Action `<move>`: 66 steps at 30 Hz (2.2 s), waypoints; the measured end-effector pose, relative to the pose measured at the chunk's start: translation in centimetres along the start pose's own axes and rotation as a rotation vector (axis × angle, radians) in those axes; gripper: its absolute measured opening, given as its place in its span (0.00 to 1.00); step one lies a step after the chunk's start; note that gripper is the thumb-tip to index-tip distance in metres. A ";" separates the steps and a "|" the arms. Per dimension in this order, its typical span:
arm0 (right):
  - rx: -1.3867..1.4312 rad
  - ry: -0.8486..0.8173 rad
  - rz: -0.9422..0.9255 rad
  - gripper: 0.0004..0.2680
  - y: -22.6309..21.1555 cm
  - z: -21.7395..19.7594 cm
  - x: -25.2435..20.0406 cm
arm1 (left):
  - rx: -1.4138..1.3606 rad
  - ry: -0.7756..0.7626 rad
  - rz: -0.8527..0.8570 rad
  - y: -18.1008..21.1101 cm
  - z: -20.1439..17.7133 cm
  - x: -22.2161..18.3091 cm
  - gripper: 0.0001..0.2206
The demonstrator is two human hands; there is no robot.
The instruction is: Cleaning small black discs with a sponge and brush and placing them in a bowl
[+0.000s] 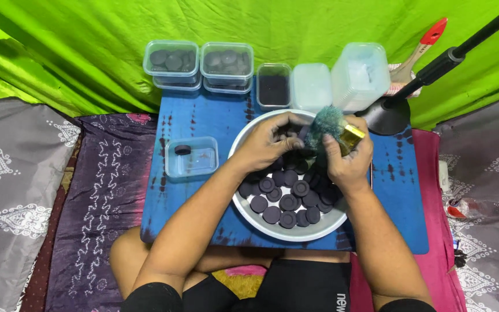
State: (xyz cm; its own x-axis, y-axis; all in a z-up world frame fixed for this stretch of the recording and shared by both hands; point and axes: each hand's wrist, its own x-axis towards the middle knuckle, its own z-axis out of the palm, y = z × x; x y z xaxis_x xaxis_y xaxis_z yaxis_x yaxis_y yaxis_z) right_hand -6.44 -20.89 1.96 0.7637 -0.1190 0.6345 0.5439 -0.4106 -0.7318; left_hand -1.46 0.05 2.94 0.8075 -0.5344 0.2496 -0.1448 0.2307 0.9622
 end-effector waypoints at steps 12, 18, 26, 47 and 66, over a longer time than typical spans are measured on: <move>0.057 -0.136 -0.012 0.10 0.0 1.1 -0.7 | -0.087 0.088 0.004 -3.4 -1.1 0.4 0.21; 0.000 0.003 -0.019 0.10 0.4 0.4 -0.5 | -0.043 0.021 0.033 -1.4 0.0 0.1 0.20; -0.074 0.026 0.036 0.11 -0.3 0.6 -0.3 | -0.035 0.008 0.065 -0.8 -0.5 0.4 0.18; 0.086 -0.173 0.362 0.12 -12.0 -0.2 -18.6 | 0.201 0.290 0.091 3.1 7.5 -21.3 0.25; 0.219 -0.261 0.293 0.06 -15.1 1.0 -22.4 | 0.034 0.435 0.081 1.9 9.3 -30.4 0.20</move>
State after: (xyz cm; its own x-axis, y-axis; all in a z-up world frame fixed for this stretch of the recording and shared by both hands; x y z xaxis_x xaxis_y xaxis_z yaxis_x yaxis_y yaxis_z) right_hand -31.42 -11.15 -1.50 0.9432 0.0418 0.3296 0.3314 -0.1889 -0.9244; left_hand -31.57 9.14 -1.82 0.9574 -0.1222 0.2618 -0.2298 0.2269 0.9464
